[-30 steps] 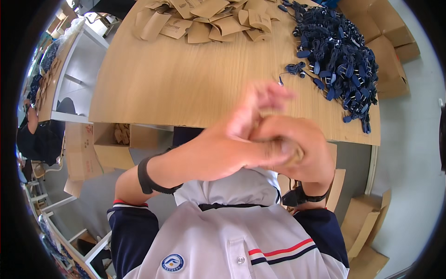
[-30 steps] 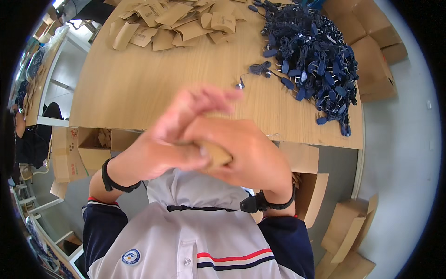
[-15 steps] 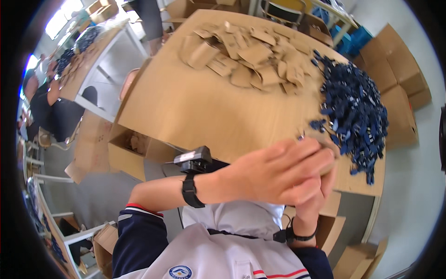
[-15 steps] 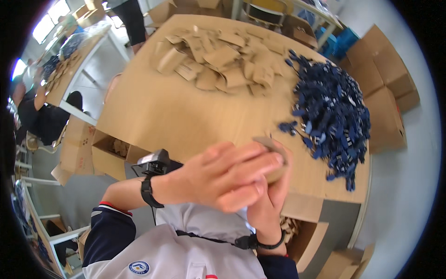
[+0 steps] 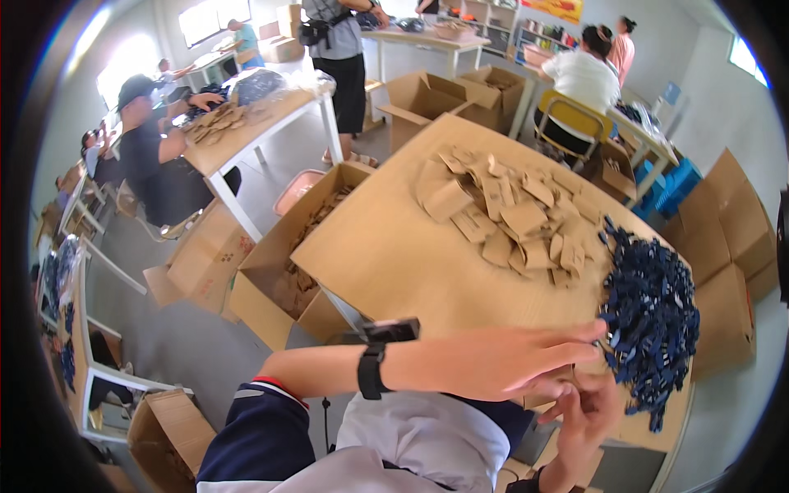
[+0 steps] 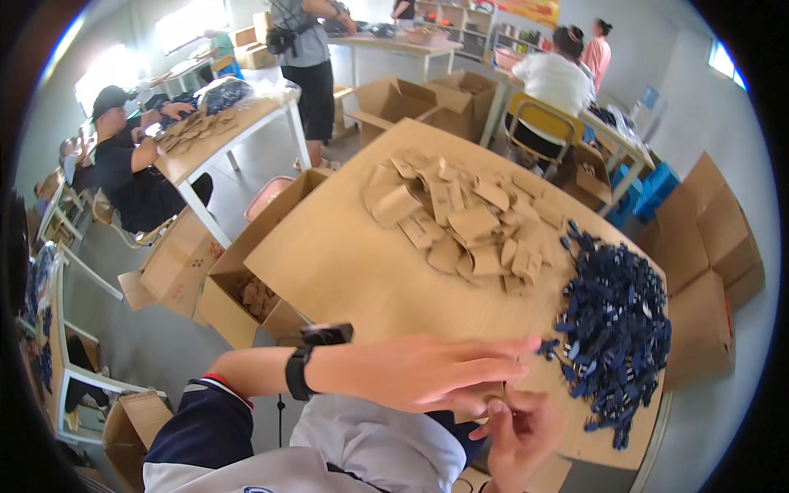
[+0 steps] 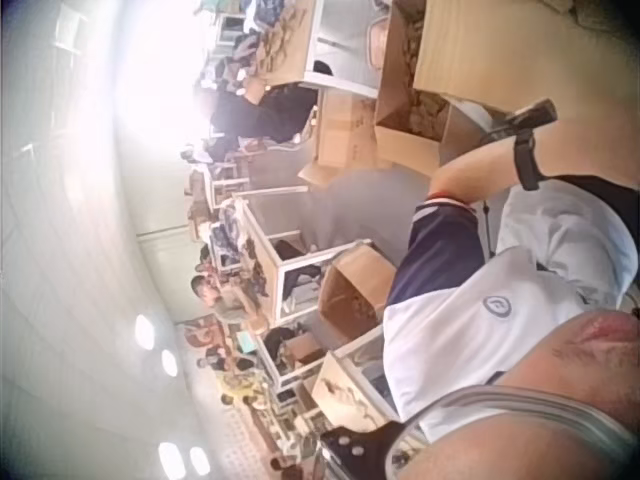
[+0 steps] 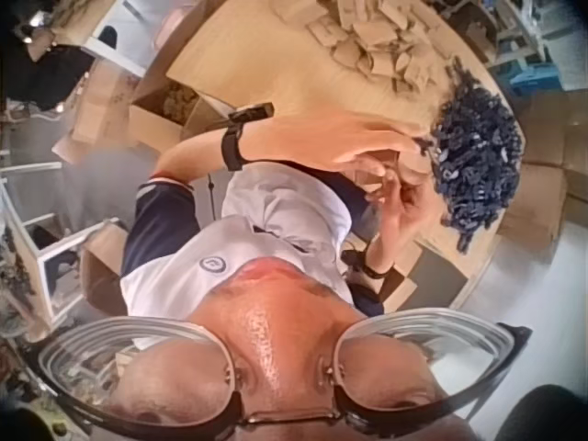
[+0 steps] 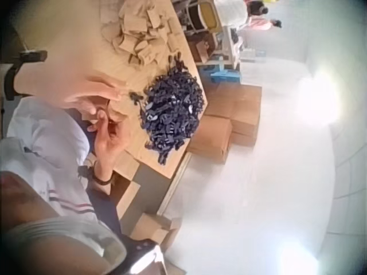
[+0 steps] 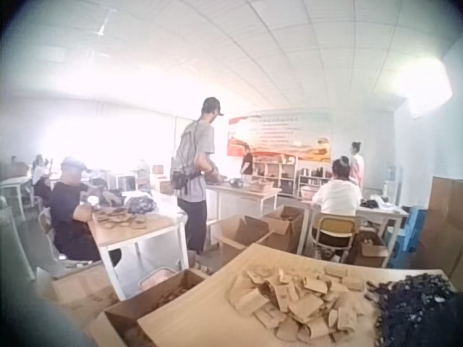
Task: Placing shoelaces or straps into small cardboard sleeves and folding them closed.
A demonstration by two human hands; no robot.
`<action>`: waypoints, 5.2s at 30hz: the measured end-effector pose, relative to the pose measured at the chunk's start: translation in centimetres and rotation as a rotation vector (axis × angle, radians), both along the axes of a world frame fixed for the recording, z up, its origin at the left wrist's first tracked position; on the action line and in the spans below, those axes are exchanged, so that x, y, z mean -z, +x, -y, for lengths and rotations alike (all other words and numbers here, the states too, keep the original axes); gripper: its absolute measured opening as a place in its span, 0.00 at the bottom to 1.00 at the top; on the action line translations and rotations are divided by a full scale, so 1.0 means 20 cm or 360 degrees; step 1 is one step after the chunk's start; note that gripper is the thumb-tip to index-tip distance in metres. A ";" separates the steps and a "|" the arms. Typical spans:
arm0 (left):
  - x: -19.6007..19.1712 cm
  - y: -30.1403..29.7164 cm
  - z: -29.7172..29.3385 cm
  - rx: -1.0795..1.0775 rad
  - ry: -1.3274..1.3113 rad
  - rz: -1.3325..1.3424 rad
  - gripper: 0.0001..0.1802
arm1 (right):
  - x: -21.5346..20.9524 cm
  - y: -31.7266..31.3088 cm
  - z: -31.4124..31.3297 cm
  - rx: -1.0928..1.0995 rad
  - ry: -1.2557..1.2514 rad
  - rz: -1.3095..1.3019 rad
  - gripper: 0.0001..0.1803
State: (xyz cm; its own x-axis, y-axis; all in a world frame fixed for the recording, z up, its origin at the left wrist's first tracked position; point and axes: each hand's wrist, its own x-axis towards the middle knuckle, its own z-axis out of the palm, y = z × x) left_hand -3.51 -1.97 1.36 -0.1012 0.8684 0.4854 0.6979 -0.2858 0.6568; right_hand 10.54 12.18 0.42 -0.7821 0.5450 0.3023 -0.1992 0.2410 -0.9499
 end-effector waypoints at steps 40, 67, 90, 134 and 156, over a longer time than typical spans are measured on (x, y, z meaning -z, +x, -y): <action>0.14 0.24 -0.22 0.0494 -0.0547 0.0906 0.06 | 0.33 0.17 -0.25 -0.1686 -0.0634 0.0425 0.22; 0.12 0.05 -0.64 -0.0575 -0.0326 -0.0302 0.24 | 0.60 1.28 -0.74 0.1775 0.1606 0.0106 0.14; 0.10 0.14 -0.25 -0.0322 0.0262 0.0912 0.10 | 0.19 0.03 -0.08 -0.0089 -0.0664 -0.0321 0.21; 0.09 0.11 -0.12 -0.0487 -0.0203 0.0455 0.10 | 0.09 -0.11 -0.11 -0.0034 -0.0402 -0.0633 0.13; -0.06 -0.15 -0.12 -0.0101 -0.0316 0.0488 0.32 | -0.05 -0.08 -0.12 -0.0426 -0.0481 0.0408 0.11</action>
State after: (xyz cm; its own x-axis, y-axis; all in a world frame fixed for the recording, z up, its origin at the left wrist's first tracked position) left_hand -6.44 0.40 2.54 -0.2724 0.9300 0.2470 0.4722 -0.0944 0.8764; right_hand 8.87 14.67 1.34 -0.9356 0.3481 -0.0596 0.0332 -0.0812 -0.9961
